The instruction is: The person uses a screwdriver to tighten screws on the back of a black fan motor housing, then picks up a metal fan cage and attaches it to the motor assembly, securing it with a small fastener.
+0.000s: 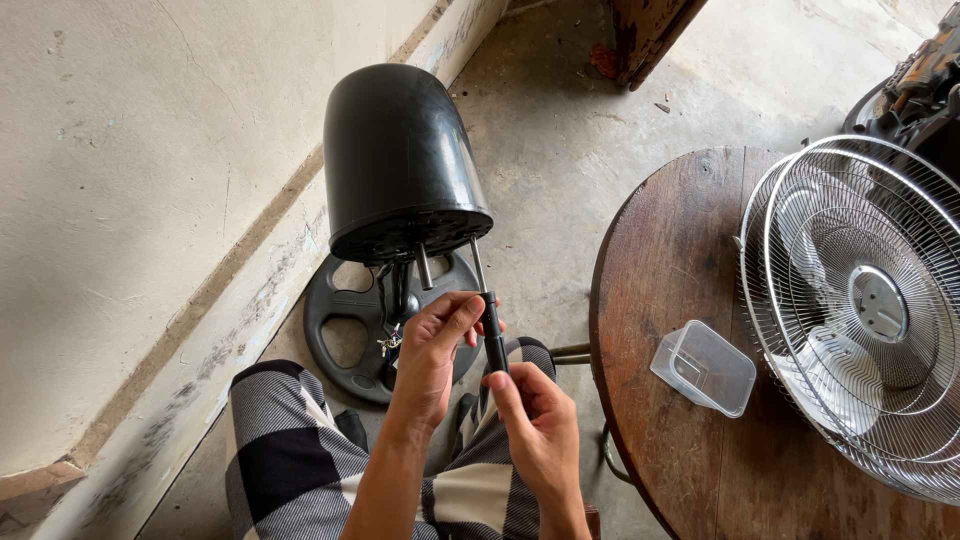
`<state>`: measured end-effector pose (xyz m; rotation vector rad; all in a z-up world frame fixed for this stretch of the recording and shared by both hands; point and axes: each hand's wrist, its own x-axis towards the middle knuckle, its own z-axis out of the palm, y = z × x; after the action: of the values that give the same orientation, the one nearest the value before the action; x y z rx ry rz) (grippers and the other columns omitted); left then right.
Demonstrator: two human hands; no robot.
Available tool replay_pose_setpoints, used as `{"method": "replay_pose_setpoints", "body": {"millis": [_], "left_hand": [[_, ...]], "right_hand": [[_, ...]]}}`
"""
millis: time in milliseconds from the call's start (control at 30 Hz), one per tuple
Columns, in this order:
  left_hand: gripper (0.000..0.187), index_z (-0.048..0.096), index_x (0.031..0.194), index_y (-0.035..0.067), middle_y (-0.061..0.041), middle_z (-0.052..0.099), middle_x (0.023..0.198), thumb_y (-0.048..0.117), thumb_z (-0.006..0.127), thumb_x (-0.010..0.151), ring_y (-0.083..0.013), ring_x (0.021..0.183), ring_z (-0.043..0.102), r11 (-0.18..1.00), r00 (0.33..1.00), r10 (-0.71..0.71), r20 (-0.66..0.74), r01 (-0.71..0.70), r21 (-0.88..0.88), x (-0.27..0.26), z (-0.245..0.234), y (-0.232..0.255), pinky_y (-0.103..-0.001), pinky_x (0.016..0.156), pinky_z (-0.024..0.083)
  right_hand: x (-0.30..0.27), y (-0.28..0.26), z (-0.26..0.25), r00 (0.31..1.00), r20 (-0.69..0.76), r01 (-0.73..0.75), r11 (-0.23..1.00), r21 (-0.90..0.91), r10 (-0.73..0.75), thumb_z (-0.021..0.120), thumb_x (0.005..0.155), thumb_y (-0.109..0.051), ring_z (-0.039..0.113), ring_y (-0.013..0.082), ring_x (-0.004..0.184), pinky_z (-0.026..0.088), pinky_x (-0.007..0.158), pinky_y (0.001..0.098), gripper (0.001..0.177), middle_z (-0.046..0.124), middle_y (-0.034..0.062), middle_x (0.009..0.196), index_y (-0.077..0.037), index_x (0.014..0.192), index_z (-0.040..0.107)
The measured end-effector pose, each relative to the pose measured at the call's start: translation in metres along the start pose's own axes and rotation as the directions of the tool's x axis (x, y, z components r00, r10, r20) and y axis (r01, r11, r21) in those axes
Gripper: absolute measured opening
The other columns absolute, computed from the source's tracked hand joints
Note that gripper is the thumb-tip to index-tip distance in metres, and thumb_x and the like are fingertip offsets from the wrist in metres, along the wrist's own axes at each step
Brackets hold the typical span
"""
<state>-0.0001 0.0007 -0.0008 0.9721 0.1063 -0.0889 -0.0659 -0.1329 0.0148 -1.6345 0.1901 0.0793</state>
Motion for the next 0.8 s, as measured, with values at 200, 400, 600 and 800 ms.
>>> {"method": "replay_pose_setpoints", "body": {"millis": [200, 400, 600, 800], "left_hand": [[0.019, 0.076, 0.099, 0.006, -0.001, 0.069, 0.086, 0.024, 0.074, 0.095, -0.0079, 0.077, 0.053, 0.999, 0.999, 0.038, -0.006, -0.038, -0.019, 0.0026, -0.0025, -0.0069, -0.025, 0.073, 0.043], [0.029, 0.077, 0.104, 0.005, -0.004, 0.074, 0.086, 0.031, 0.067, 0.098, -0.0070, 0.074, 0.052, 0.999, 0.999, -0.030, 0.024, 0.030, -0.029, 0.0002, -0.0035, -0.0034, -0.023, 0.075, 0.045], [0.029, 0.078, 0.107, 0.004, -0.007, 0.074, 0.086, 0.029, 0.067, 0.098, -0.0073, 0.071, 0.050, 0.999, 0.999, -0.034, 0.037, 0.034, -0.013, -0.0009, 0.0007, 0.0008, -0.023, 0.078, 0.047], [0.026, 0.078, 0.106, 0.004, -0.006, 0.074, 0.086, 0.027, 0.068, 0.098, -0.0070, 0.072, 0.049, 1.000, 0.999, -0.027, 0.017, 0.027, 0.001, -0.0010, 0.0012, 0.0011, -0.023, 0.076, 0.045]], "right_hand": [[0.0003, 0.0009, 0.0017, 1.000, -0.013, -0.008, 1.000, -0.026, 0.007, 0.070, 0.096, -0.021, 0.040, 0.0011, 0.055, 0.028, 0.046, 0.0190, 0.022, 0.052, -0.0060, 0.063, 0.001, 0.093, 0.073], [0.0003, 0.0000, 0.0002, 0.999, -0.004, -0.045, 0.999, -0.013, 0.045, 0.065, 0.098, -0.025, 0.044, 0.0023, 0.055, 0.031, 0.047, 0.0191, 0.028, 0.053, -0.0048, 0.062, 0.001, 0.095, 0.075], [-0.0002, 0.0014, 0.0016, 0.999, 0.013, -0.029, 0.999, 0.022, 0.029, 0.062, 0.100, -0.026, 0.044, 0.0030, 0.056, 0.032, 0.048, 0.0190, 0.031, 0.051, -0.0047, 0.063, 0.001, 0.095, 0.075], [-0.0006, 0.0011, 0.0015, 0.999, 0.020, -0.030, 0.999, 0.035, 0.030, 0.061, 0.101, -0.025, 0.044, 0.0035, 0.057, 0.033, 0.049, 0.0194, 0.031, 0.051, -0.0045, 0.063, 0.002, 0.095, 0.075]]}}
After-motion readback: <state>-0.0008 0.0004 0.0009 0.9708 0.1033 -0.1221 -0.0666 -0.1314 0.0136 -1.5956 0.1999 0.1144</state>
